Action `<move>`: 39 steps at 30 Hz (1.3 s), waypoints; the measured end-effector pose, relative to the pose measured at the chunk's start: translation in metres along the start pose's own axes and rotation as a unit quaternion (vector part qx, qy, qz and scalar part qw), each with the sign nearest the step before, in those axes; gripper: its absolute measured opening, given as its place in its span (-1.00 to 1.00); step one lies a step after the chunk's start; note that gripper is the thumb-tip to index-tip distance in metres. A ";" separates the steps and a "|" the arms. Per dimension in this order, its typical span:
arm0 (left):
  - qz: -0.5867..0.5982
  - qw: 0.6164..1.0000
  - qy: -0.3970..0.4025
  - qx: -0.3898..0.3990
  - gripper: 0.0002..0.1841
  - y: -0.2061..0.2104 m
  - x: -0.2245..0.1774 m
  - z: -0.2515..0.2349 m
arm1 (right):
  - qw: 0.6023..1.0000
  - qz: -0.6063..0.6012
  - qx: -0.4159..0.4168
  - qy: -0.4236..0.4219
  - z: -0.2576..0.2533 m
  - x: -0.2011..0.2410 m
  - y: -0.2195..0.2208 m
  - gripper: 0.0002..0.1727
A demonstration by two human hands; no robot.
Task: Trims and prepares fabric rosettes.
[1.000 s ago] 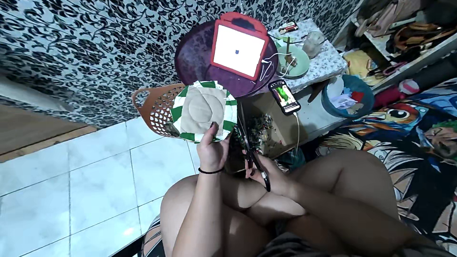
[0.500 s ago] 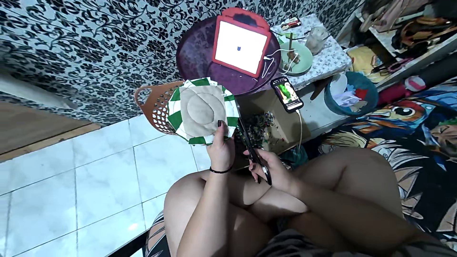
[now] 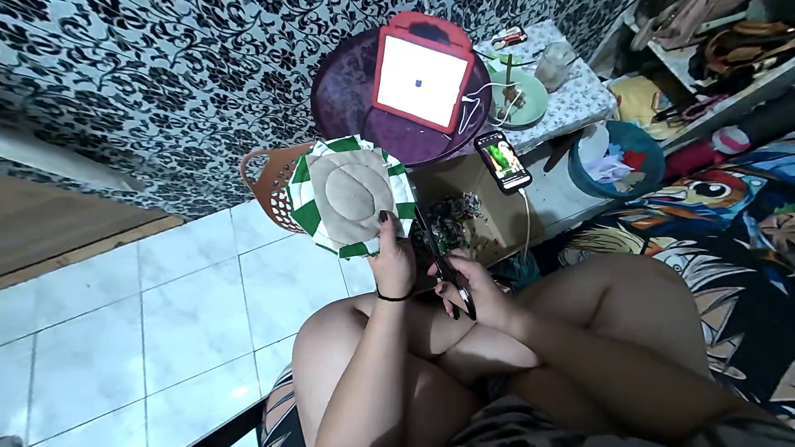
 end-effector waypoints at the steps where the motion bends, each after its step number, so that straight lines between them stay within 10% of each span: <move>1: 0.002 1.000 0.001 -0.003 -0.83 0.000 0.000 0.001 | 1.000 -0.007 0.006 0.001 0.000 0.000 0.001 -0.58; 20: 0.030 0.999 0.016 -0.006 -0.80 0.001 0.002 0.003 | 0.997 -0.063 -0.049 0.021 0.007 0.000 0.005 -0.80; 30: 0.063 0.998 -0.005 -0.003 -0.75 0.002 0.004 0.005 | 0.999 -0.047 0.023 0.014 0.000 0.001 0.001 -0.50; 39: 0.084 0.995 -0.052 0.027 -0.63 0.002 0.011 0.011 | 0.997 -0.073 -0.011 0.027 -0.005 0.008 -0.011 -0.62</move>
Point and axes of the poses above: each hand's wrist, its own z-axis away from the middle knuckle, its own y-axis out of the palm, x = y × z, the point moved 6 cm from there along -z, towards the middle knuckle, and after that the axes turned 5 degrees about -y, right-handed, at the moved point
